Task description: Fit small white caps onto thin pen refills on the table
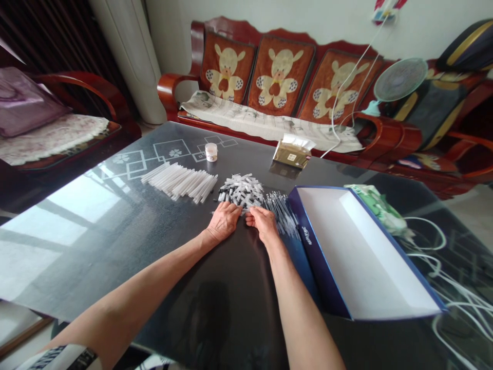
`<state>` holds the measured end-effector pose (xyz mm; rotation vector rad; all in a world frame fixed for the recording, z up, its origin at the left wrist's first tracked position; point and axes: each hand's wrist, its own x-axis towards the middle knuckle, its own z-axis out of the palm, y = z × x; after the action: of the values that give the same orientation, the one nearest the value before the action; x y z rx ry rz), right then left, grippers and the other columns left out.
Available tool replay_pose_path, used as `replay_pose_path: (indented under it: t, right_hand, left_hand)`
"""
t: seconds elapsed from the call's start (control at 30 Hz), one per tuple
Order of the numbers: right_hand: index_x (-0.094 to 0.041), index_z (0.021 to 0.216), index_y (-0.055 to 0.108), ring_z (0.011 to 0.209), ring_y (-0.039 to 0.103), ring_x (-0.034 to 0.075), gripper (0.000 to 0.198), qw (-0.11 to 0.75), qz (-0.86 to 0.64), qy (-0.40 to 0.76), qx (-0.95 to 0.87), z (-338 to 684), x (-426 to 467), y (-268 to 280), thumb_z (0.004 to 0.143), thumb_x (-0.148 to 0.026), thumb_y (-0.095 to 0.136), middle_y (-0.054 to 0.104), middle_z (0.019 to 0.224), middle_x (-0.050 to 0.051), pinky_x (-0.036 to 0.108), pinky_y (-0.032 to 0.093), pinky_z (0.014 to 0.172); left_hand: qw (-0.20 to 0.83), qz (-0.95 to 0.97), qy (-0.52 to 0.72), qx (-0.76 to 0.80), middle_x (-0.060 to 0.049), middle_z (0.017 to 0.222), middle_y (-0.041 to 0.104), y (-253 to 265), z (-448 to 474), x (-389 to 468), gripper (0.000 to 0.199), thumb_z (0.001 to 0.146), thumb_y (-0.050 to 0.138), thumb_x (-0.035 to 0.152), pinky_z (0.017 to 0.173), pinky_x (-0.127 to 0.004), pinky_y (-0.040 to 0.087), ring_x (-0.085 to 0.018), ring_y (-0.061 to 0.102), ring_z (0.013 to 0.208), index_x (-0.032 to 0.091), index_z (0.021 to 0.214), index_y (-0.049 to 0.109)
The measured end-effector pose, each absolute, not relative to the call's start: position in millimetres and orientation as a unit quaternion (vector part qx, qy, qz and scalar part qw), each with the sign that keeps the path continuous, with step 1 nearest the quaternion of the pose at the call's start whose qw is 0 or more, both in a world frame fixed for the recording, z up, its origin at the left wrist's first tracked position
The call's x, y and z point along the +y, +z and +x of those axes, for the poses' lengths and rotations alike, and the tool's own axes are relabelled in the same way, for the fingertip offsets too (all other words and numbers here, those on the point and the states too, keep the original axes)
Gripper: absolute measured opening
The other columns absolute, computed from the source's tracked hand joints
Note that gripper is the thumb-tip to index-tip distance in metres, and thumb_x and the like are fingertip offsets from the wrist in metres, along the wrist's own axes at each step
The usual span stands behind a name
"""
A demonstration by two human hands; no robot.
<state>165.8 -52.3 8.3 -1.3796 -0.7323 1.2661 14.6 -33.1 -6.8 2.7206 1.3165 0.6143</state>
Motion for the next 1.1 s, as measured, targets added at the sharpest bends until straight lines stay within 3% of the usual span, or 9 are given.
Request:
replay_pose_path:
  t: [0.3, 0.4, 0.5, 0.63, 0.73, 0.83, 0.93, 1.0, 1.1]
  right_hand:
    - [-0.016, 0.076, 0.067, 0.055, 0.063, 0.012, 0.02, 0.485, -0.604, 0.495, -0.393, 173, -53, 10, 0.073, -0.036, 0.072, 0.068, 0.067, 0.003, 0.023, 0.053, 0.05]
    - [-0.02, 0.092, 0.069, 0.066, 0.068, 0.016, 0.021, 0.446, -0.63, 0.365, -0.52, 179, -55, 13, 0.075, -0.034, 0.069, 0.072, 0.08, 0.004, 0.027, 0.056, 0.058]
    - [-0.024, 0.1, 0.069, 0.083, 0.068, 0.019, 0.023, 0.386, -0.598, 0.177, -0.679, 181, -56, 22, 0.078, -0.023, 0.064, 0.071, 0.099, 0.005, 0.033, 0.055, 0.079]
    - [-0.022, 0.1, 0.07, 0.086, 0.066, 0.019, 0.021, 0.273, -0.552, 0.058, -0.785, 175, -57, 36, 0.085, -0.017, 0.056, 0.07, 0.095, 0.007, 0.031, 0.051, 0.082]
    - [-0.022, 0.1, 0.07, 0.081, 0.065, 0.018, 0.021, 0.198, -0.567, 0.027, -0.799, 172, -60, 48, 0.087, -0.016, 0.056, 0.068, 0.092, 0.007, 0.027, 0.049, 0.076]
    - [-0.022, 0.099, 0.07, 0.081, 0.064, 0.016, 0.021, 0.146, -0.578, 0.002, -0.803, 182, -67, 68, 0.09, -0.017, 0.052, 0.066, 0.093, 0.006, 0.024, 0.047, 0.074]
    - [-0.02, 0.101, 0.071, 0.085, 0.064, 0.017, 0.024, 0.165, -0.612, -0.027, -0.773, 219, -74, 95, 0.091, -0.02, 0.049, 0.066, 0.096, 0.007, 0.025, 0.047, 0.079]
    - [-0.018, 0.103, 0.071, 0.089, 0.064, 0.02, 0.026, 0.197, -0.664, -0.073, -0.718, 258, -77, 111, 0.089, -0.021, 0.049, 0.068, 0.1, 0.009, 0.028, 0.047, 0.083]
    - [-0.018, 0.1, 0.074, 0.089, 0.066, 0.023, 0.027, 0.171, -0.78, -0.091, -0.595, 321, -77, 117, 0.082, -0.021, 0.053, 0.072, 0.097, 0.01, 0.03, 0.048, 0.082]
  left_hand:
    - [-0.018, 0.875, 0.197, 0.441, -0.009, 0.09, 0.061, -7, 16, -35, 0.028, 0.097, 0.037, 0.019, 0.081, -0.036, 0.04, -0.024, 0.053, 0.089, 0.018, 0.1, 0.064]
    - [-0.028, 0.876, 0.198, 0.439, -0.008, 0.09, 0.061, -6, 16, -35, 0.026, 0.097, 0.038, 0.021, 0.08, -0.036, 0.04, -0.024, 0.054, 0.089, 0.019, 0.101, 0.064]
    - [-0.03, 0.881, 0.204, 0.427, -0.008, 0.09, 0.061, -6, 16, -36, 0.028, 0.097, 0.037, 0.021, 0.08, -0.035, 0.04, -0.023, 0.054, 0.089, 0.018, 0.103, 0.064]
    - [-0.019, 0.881, 0.224, 0.417, -0.009, 0.088, 0.062, -8, 16, -35, 0.031, 0.099, 0.035, 0.023, 0.082, -0.034, 0.042, -0.022, 0.055, 0.086, 0.016, 0.107, 0.064]
    - [-0.02, 0.871, 0.263, 0.414, -0.01, 0.093, 0.064, -10, 16, -35, 0.033, 0.099, 0.036, 0.028, 0.084, -0.035, 0.044, -0.022, 0.056, 0.088, 0.015, 0.116, 0.06]
    - [-0.045, 0.849, 0.327, 0.412, -0.014, 0.117, 0.061, -9, 14, -35, 0.037, 0.096, 0.044, 0.029, 0.092, -0.039, 0.042, -0.026, 0.055, 0.104, 0.015, 0.129, 0.052]
    - [-0.057, 0.824, 0.373, 0.422, -0.016, 0.133, 0.053, -7, 14, -35, 0.042, 0.092, 0.048, 0.025, 0.097, -0.042, 0.039, -0.029, 0.05, 0.117, 0.015, 0.133, 0.048]
    - [-0.047, 0.81, 0.389, 0.436, -0.016, 0.133, 0.052, -7, 14, -34, 0.043, 0.091, 0.048, 0.021, 0.097, -0.041, 0.039, -0.029, 0.049, 0.119, 0.014, 0.133, 0.048]
    - [-0.023, 0.79, 0.391, 0.471, -0.015, 0.128, 0.055, -10, 14, -31, 0.042, 0.089, 0.047, 0.019, 0.094, -0.04, 0.041, -0.027, 0.053, 0.112, 0.014, 0.131, 0.051]
